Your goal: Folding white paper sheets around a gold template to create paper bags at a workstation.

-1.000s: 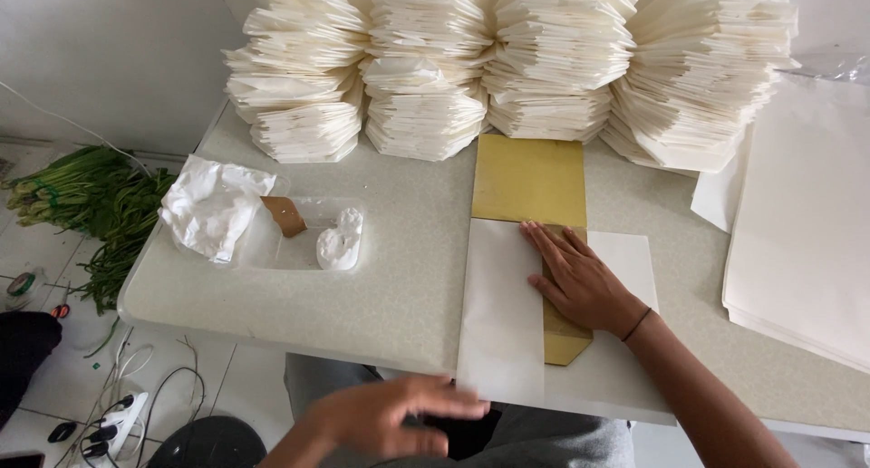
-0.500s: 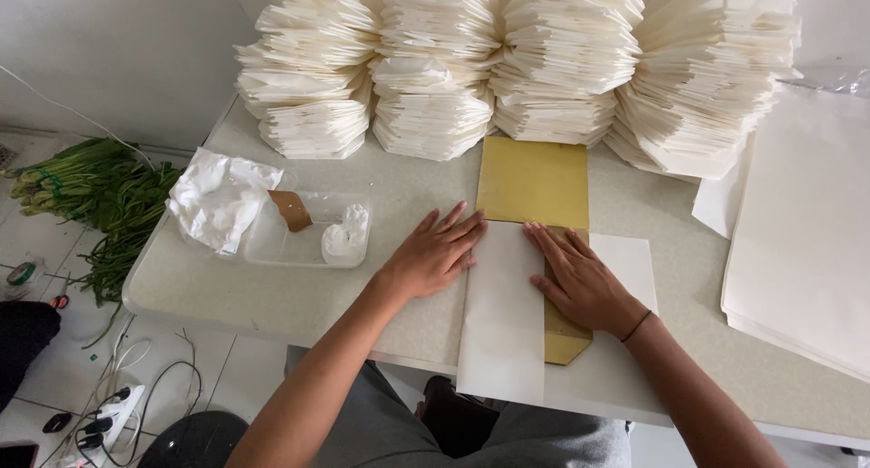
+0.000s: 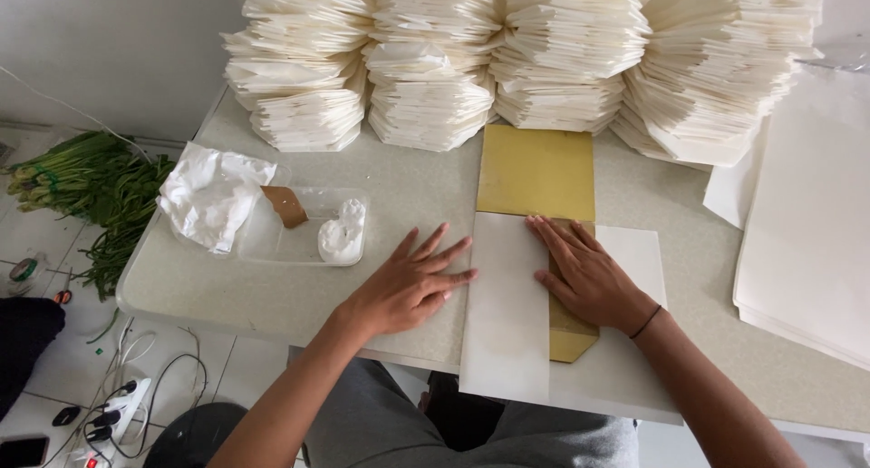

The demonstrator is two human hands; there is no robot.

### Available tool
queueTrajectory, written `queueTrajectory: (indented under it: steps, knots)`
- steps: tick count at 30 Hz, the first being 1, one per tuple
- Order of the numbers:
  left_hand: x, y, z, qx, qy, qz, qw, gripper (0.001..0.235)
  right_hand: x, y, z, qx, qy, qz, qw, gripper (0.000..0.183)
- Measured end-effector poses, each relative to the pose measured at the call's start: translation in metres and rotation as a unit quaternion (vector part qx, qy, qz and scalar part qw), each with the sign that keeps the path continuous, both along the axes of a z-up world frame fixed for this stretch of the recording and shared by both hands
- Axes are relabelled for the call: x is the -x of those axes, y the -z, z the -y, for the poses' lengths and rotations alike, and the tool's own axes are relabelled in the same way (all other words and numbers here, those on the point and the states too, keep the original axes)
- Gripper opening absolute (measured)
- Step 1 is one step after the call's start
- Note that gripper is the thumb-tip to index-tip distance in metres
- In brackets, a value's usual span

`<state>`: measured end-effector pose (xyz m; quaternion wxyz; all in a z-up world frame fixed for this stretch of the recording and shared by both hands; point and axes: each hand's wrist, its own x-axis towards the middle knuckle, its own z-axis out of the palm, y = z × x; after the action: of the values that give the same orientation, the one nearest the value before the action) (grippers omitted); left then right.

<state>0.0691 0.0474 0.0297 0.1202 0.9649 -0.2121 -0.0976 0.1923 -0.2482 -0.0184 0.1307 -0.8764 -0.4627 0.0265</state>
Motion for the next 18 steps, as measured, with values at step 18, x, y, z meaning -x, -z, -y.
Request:
queueTrajectory:
  steps: [18]
  knots:
    - [0.075, 0.024, -0.009, 0.114, 0.144, 0.041, 0.982, 0.045, 0.005, -0.01, -0.004, -0.085, -0.058, 0.004, 0.995, 0.071]
